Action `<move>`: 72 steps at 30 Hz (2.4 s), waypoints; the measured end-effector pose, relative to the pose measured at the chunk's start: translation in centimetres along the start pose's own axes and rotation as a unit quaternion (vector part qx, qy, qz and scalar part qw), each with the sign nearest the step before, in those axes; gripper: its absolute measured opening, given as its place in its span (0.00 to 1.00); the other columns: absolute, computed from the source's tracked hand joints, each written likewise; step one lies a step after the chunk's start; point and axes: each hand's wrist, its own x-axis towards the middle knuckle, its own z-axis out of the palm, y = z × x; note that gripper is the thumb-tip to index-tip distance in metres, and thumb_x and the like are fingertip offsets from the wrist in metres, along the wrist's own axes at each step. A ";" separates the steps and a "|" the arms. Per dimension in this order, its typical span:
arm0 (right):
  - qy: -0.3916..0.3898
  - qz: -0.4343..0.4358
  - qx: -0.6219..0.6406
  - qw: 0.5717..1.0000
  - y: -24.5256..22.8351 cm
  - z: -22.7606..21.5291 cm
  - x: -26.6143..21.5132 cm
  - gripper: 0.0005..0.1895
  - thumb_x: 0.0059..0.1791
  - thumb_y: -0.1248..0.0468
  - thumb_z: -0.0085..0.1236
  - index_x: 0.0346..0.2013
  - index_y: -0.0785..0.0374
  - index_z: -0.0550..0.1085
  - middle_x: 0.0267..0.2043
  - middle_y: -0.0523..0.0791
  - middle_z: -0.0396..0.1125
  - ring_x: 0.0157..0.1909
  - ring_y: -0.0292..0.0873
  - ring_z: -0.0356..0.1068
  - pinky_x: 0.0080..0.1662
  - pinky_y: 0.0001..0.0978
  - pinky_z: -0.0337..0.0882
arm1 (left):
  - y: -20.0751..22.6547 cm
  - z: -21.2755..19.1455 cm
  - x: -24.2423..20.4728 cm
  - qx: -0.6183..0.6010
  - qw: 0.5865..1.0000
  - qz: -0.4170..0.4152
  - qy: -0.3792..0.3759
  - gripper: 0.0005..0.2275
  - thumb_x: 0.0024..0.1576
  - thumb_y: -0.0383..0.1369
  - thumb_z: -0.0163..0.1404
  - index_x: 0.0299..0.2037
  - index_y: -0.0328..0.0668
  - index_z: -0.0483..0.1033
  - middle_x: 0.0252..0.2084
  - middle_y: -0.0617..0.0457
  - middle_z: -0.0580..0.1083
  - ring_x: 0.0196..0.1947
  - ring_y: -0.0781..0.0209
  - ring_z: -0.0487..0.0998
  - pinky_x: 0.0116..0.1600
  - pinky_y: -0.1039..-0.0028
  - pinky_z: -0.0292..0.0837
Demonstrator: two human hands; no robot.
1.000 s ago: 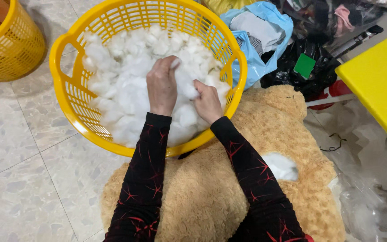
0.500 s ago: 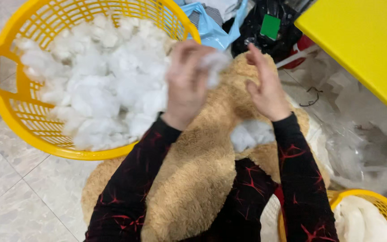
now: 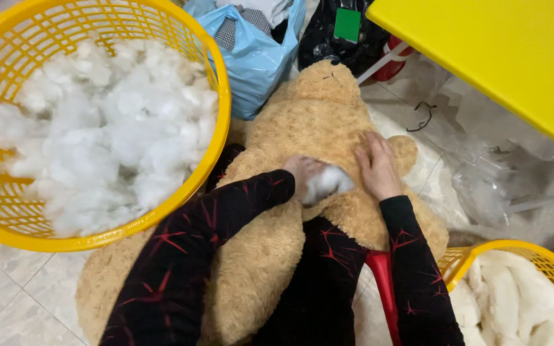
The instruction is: The person repeatedly takes handfuls of white cotton from a yellow basket and stuffs them into a large beige teddy bear resting on their lap. They press and distribute the cotton inside the bear throughout the clip.
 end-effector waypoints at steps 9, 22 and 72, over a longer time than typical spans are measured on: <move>0.014 0.006 -0.001 1.000 -3.0 -1.3 -0.1 0.22 0.54 0.66 0.52 0.64 0.63 0.69 0.70 0.55 0.61 0.70 0.58 0.61 0.68 0.48 0.61 | 5.0 -7.3 -4.7 -0.067 0.983 -0.152 0.081 0.27 0.58 0.45 0.41 0.62 0.31 0.65 0.69 0.36 0.61 0.69 0.35 0.60 0.65 0.44 0.58; -0.048 -0.321 0.081 0.943 -24.3 8.7 9.0 0.19 0.51 0.67 0.62 0.57 0.62 0.73 0.64 0.52 0.66 0.66 0.57 0.65 0.65 0.47 0.67 | -11.3 -15.7 -27.5 -0.127 0.783 -0.505 0.341 0.15 0.51 0.24 0.53 0.48 0.44 0.79 0.61 0.40 0.70 0.59 0.39 0.70 0.54 0.54 0.74; -0.388 -0.122 -0.370 0.835 -2.4 6.2 -2.6 0.23 0.48 0.54 0.50 0.57 0.57 0.72 0.64 0.47 0.64 0.66 0.50 0.62 0.64 0.48 0.62 | 0.5 -10.6 -4.0 -0.338 0.936 -0.049 -0.080 0.15 0.57 0.28 0.44 0.47 0.34 0.84 0.53 0.40 0.79 0.54 0.47 0.79 0.60 0.58 0.70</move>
